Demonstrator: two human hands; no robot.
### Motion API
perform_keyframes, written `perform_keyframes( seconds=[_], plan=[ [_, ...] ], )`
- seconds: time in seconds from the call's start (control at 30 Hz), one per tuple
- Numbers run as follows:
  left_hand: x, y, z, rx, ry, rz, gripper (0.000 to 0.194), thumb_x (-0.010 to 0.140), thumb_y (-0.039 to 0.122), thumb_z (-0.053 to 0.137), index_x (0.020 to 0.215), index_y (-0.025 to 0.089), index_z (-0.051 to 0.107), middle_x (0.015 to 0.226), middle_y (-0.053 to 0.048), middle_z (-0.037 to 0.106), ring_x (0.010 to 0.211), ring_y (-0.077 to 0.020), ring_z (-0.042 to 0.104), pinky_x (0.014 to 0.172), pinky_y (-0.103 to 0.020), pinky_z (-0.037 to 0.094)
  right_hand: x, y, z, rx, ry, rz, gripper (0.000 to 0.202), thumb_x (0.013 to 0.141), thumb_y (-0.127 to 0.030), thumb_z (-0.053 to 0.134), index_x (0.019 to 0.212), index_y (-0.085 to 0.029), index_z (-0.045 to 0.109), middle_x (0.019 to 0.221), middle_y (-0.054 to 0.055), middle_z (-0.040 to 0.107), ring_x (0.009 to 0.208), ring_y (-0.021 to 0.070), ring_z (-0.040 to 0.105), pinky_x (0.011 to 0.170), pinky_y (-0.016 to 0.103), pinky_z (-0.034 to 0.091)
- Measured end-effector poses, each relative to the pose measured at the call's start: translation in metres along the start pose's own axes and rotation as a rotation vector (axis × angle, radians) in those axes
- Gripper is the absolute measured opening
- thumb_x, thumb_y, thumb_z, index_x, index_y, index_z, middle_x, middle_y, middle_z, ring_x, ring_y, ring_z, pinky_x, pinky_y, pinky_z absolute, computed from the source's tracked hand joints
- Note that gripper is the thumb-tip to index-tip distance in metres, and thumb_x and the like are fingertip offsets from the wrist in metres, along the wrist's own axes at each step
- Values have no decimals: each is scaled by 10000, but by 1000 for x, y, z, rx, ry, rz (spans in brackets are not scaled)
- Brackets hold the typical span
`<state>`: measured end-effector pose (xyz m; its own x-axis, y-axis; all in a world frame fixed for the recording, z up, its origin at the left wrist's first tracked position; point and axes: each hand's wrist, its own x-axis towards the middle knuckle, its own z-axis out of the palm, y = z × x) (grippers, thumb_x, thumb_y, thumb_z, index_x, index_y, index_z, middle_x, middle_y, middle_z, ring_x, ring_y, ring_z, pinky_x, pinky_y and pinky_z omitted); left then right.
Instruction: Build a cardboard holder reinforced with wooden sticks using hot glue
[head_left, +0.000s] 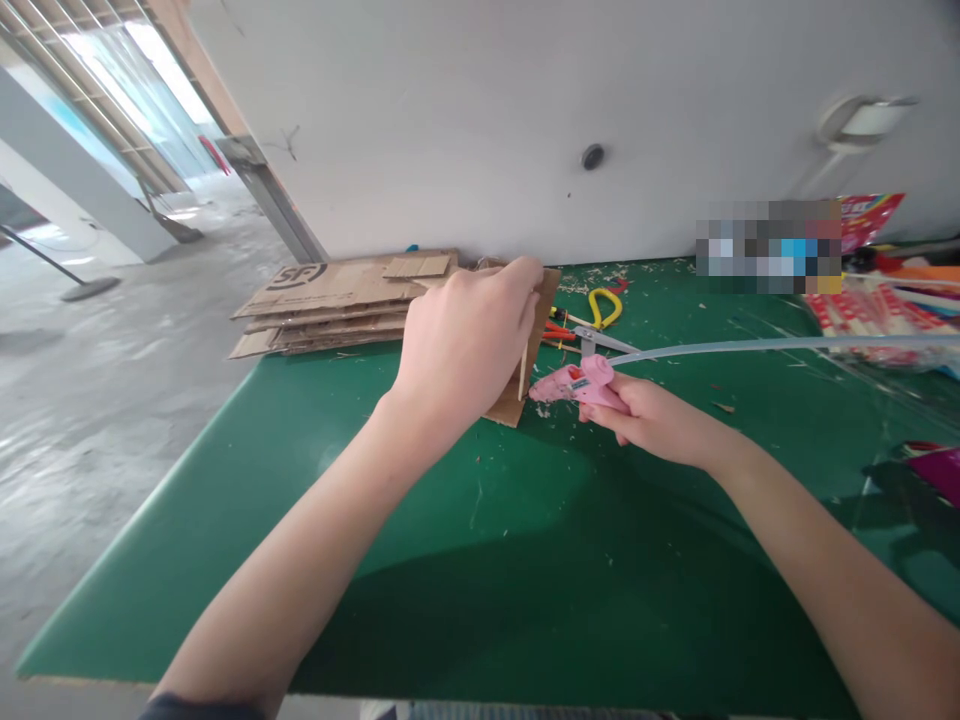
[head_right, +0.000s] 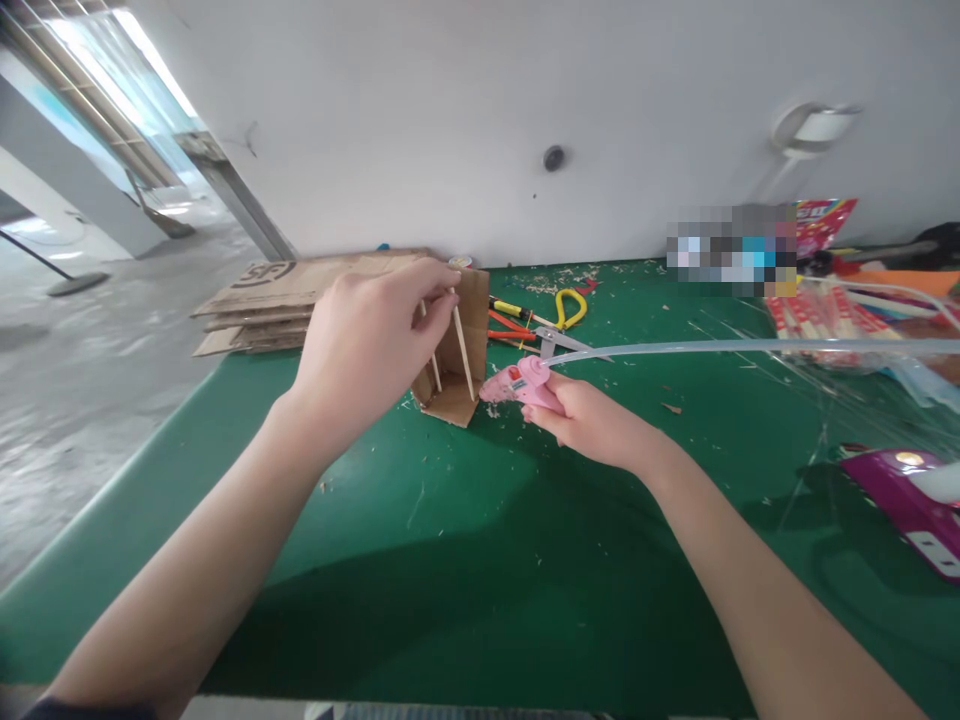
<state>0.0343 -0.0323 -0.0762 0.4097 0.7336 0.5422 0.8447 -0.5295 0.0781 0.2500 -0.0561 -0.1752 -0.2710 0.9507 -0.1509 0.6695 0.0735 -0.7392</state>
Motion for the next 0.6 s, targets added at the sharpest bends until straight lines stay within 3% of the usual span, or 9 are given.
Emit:
perform_keyframes(
  seconds=[0.1,0.2,0.4,0.6],
  plan=[
    [1,0,-1,-19,-29,16,284,909,203,378,1047,246,623,794,-43,676,769,-194,634,686,-317,452,0,0,0,-20,5,-3,386,890,-481,448,1155,-218,548,868,47,670,596,150,567,583,281,467],
    [1,-2,-1,-79,-71,39,311,903,186,381,1130,240,587,836,-46,680,758,-178,631,693,-310,462,0,0,0,-16,23,7,409,875,-497,468,1156,-212,550,957,67,676,629,158,588,588,283,470],
    [-3,-7,-2,-232,-255,107,536,856,216,495,1371,207,343,990,-93,673,822,-173,634,648,-252,483,-1,-3,-2,-25,35,-17,424,872,-525,461,1129,-196,537,1023,87,660,692,171,606,608,290,478],
    [-6,-7,-9,-192,-351,120,555,901,174,382,1437,201,239,778,-46,660,624,-136,611,543,-213,449,-2,-7,-1,-26,34,-32,361,887,-507,438,1018,-189,549,906,70,644,687,166,587,588,282,458]
  ],
)
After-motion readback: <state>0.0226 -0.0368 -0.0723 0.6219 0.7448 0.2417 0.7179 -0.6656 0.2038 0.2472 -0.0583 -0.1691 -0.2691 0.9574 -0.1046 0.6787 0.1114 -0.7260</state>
